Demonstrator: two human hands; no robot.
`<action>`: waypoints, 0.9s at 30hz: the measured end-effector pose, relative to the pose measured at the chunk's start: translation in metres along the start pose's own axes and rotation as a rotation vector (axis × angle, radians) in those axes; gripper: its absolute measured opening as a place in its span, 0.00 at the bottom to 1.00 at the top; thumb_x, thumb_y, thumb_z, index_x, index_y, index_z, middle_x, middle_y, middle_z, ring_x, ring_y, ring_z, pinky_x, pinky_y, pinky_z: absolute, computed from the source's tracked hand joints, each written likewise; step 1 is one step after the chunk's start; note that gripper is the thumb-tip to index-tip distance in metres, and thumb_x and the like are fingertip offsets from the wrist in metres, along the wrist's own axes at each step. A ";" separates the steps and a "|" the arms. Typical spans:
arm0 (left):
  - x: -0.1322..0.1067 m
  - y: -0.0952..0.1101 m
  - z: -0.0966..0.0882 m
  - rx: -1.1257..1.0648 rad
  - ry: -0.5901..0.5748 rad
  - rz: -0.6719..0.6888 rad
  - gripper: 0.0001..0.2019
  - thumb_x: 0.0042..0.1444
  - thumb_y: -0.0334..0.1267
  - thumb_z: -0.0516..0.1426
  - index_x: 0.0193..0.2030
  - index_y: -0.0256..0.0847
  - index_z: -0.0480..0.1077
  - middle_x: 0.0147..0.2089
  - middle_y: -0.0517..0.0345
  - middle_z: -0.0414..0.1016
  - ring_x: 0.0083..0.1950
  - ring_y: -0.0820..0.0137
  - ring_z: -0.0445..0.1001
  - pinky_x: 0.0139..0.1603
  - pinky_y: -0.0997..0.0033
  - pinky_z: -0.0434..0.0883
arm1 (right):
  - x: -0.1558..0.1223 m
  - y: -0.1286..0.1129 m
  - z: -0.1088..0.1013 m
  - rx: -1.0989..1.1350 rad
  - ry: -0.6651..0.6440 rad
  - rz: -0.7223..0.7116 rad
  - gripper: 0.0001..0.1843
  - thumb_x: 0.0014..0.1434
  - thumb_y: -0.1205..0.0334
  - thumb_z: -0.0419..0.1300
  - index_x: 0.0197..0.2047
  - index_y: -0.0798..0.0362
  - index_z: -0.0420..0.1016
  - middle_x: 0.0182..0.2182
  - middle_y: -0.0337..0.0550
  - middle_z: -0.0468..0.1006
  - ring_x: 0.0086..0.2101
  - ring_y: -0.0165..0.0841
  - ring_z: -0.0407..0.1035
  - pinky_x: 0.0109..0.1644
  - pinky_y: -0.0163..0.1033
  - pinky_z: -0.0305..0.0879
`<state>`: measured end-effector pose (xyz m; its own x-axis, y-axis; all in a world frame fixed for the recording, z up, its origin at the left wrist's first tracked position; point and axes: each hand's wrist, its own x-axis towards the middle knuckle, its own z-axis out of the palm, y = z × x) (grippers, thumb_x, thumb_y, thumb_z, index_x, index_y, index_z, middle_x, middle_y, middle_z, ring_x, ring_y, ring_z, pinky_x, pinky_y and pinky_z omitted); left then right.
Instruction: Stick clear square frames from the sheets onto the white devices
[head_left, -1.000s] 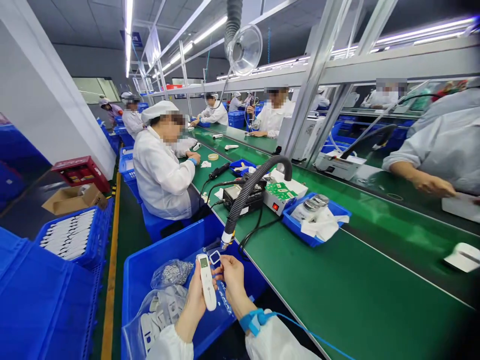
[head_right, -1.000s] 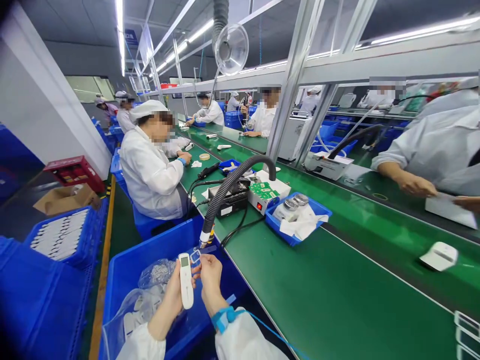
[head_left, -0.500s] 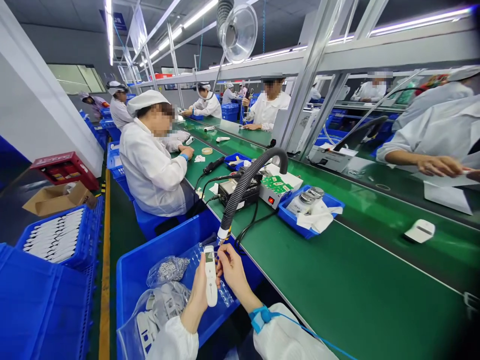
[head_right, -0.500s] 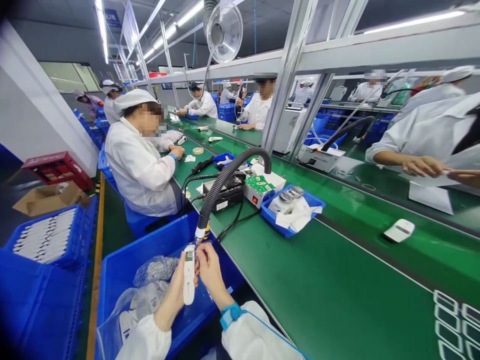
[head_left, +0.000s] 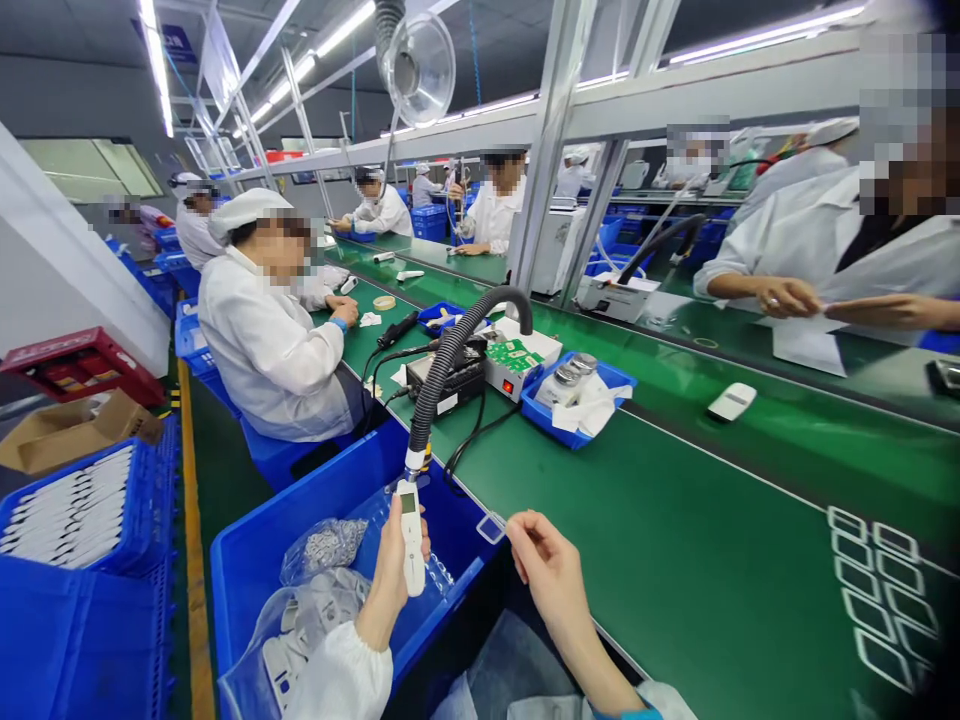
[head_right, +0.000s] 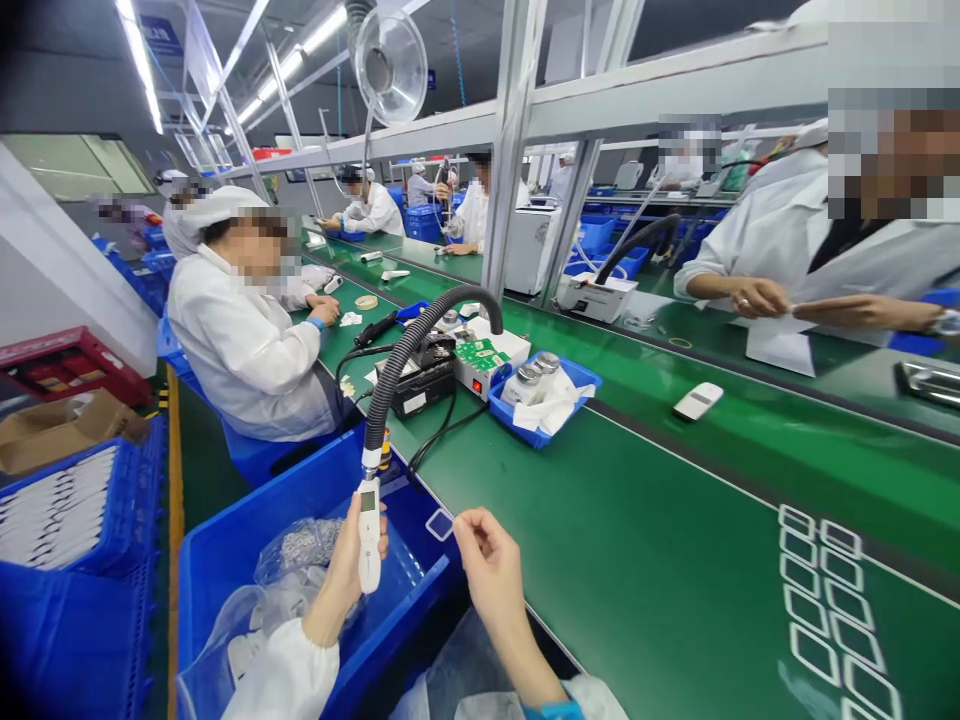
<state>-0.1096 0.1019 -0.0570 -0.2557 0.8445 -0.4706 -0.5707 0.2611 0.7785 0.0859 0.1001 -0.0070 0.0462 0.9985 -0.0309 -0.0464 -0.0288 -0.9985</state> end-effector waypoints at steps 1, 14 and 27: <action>-0.004 -0.003 0.001 -0.007 0.007 -0.003 0.33 0.49 0.69 0.57 0.42 0.37 0.66 0.24 0.64 0.65 0.18 0.78 0.61 0.17 0.78 0.58 | -0.006 -0.004 -0.012 -0.010 0.006 0.026 0.22 0.54 0.42 0.62 0.29 0.54 0.69 0.18 0.34 0.59 0.19 0.25 0.50 0.23 0.34 0.47; -0.114 -0.045 0.070 0.201 -0.397 -0.246 0.30 0.57 0.64 0.53 0.37 0.32 0.70 0.19 0.55 0.67 0.21 0.75 0.64 0.23 0.77 0.60 | -0.053 -0.016 -0.089 0.201 0.075 0.363 0.28 0.44 0.39 0.69 0.26 0.55 0.65 0.15 0.27 0.48 0.17 0.19 0.39 0.21 0.31 0.33; -0.131 -0.052 0.092 0.280 -0.467 -0.360 0.30 0.55 0.63 0.56 0.40 0.30 0.71 0.21 0.54 0.69 0.20 0.74 0.64 0.20 0.78 0.57 | -0.055 -0.024 -0.088 -0.052 -0.005 0.131 0.22 0.55 0.43 0.59 0.27 0.57 0.68 0.22 0.37 0.63 0.24 0.27 0.55 0.29 0.33 0.52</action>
<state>0.0248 0.0210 0.0023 0.3153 0.7792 -0.5417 -0.3166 0.6245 0.7140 0.1721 0.0416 0.0149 0.0379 0.9862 -0.1610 -0.0002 -0.1611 -0.9869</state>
